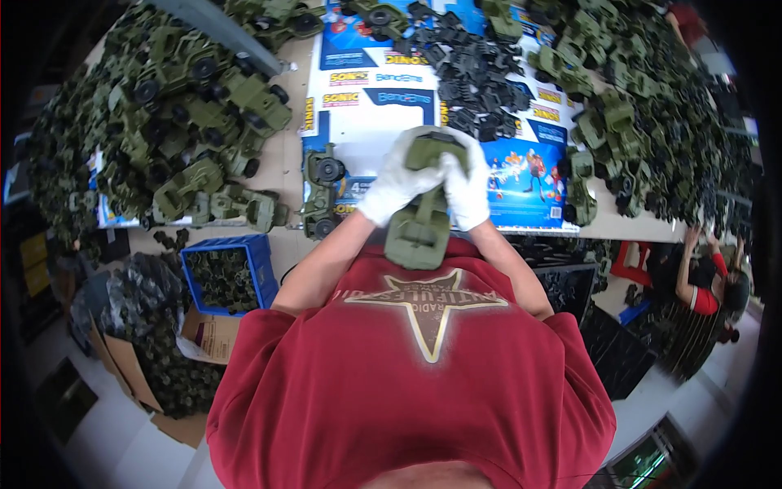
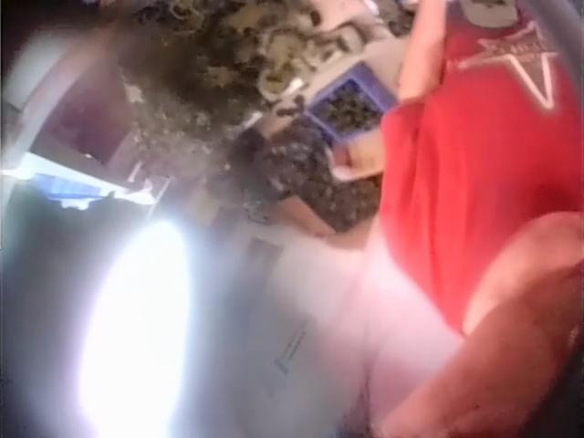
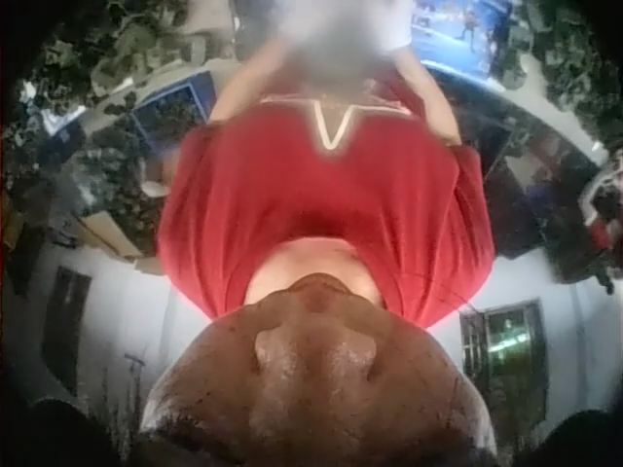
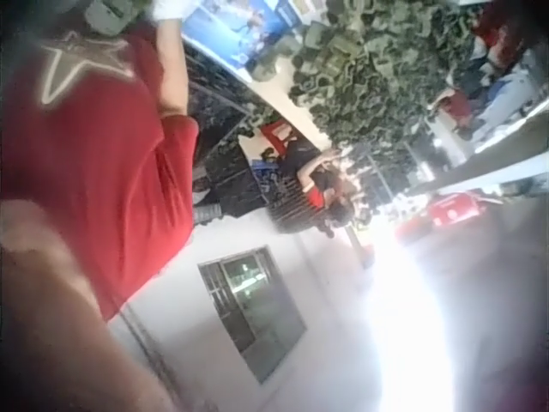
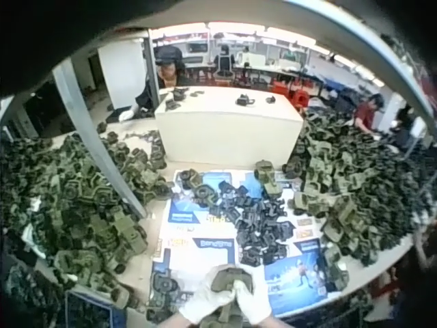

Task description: Assembling the black chassis base into green toy truck bodies at an assembly station.

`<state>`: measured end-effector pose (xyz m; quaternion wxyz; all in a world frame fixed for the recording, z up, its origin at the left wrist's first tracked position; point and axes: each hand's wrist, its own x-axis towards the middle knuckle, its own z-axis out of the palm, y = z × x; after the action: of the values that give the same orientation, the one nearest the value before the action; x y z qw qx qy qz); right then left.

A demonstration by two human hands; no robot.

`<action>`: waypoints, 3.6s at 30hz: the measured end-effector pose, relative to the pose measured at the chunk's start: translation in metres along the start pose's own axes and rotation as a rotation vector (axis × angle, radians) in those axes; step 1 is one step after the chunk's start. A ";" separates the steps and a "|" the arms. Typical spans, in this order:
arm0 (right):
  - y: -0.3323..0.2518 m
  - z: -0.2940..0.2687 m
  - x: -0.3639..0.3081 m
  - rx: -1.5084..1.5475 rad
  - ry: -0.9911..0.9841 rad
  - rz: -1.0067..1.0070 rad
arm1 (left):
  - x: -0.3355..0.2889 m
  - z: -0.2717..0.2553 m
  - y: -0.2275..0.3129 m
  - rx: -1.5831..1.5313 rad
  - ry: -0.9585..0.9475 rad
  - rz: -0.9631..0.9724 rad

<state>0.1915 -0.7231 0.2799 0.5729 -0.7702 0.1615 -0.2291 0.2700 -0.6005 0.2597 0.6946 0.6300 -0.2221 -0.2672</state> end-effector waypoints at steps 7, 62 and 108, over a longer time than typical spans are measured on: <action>0.048 -0.136 0.084 -0.295 0.550 0.131 | -0.008 -0.053 0.029 0.931 0.379 0.176; 0.076 -0.003 0.048 -1.079 -0.197 0.184 | 0.030 -0.029 -0.007 1.262 0.240 -0.522; 0.038 0.003 0.027 -0.931 -0.503 0.241 | -0.028 -0.079 0.027 0.640 0.046 -0.305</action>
<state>0.2167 -0.7455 0.2473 0.2145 -0.9496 0.1910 0.1254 0.3020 -0.5211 0.2791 0.4190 0.8474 -0.1822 -0.2703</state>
